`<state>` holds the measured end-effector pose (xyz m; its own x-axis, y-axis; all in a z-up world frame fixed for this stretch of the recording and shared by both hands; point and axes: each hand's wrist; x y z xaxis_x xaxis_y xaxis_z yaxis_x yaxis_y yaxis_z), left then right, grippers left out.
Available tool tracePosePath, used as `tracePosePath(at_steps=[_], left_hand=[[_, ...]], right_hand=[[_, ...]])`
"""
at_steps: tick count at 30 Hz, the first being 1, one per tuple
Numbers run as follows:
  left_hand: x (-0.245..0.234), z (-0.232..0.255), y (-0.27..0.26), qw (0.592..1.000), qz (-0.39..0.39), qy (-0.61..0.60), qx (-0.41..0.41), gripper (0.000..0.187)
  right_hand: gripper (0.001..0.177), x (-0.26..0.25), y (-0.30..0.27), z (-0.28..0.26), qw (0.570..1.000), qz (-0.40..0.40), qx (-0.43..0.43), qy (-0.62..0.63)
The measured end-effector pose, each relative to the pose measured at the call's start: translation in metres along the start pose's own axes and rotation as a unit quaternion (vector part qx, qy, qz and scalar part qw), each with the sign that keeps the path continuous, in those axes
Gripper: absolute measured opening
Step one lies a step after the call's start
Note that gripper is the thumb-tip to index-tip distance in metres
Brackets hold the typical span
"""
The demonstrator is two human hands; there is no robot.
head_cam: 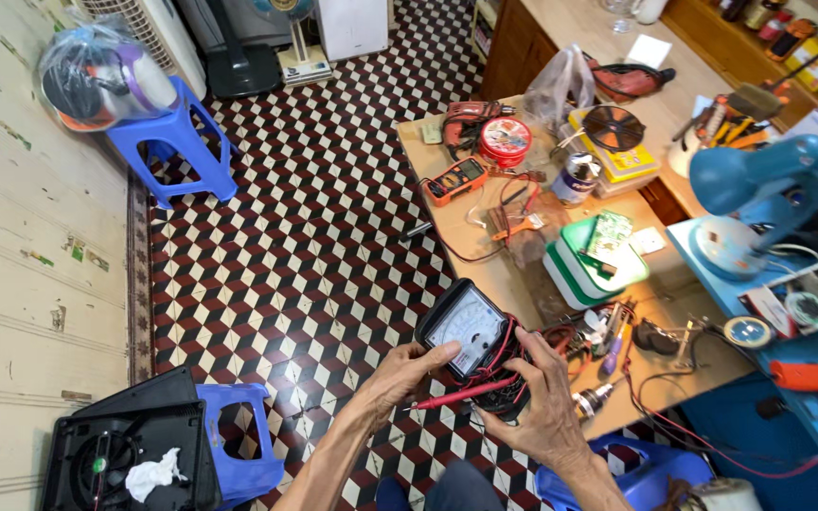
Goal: The person uses a heat gun on a small electronic component, then inspects it with a magnifying glass. They subsequently use a multimeter to test the component's electrical continuity and resistance, manipulating the probes against the component's terminals.
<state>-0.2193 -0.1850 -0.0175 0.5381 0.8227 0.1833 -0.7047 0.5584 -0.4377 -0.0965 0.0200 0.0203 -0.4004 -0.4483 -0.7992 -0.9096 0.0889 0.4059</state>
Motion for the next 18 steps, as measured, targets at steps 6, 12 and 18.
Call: tracePosePath(at_steps=[6, 12, 18], left_hand=[[-0.019, 0.044, 0.064, 0.995, 0.072, 0.061, 0.0, 0.069], [-0.043, 0.129, 0.143, 0.981, 0.039, 0.163, 0.096, 0.058], [-0.059, 0.193, 0.203, 0.898, 0.076, 0.333, 0.278, 0.055]], right_hand=[[0.082, 0.039, 0.065, 0.034, 0.998, -0.012, 0.016, 0.063], [0.026, 0.096, 0.136, 0.089, 0.951, 0.032, 0.167, 0.258], [0.046, 0.145, 0.219, 0.134, 0.707, 0.086, 0.477, 0.515]])
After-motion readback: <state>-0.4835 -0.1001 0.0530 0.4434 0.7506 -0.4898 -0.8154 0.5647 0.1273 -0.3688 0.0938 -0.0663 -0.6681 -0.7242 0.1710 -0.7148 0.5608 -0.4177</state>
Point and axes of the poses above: each hand's wrist, its own y-axis towards the middle knuckle, its own x-axis out of the palm, z = x × y, and after that the axes turned 8 degrees about x, right-handed
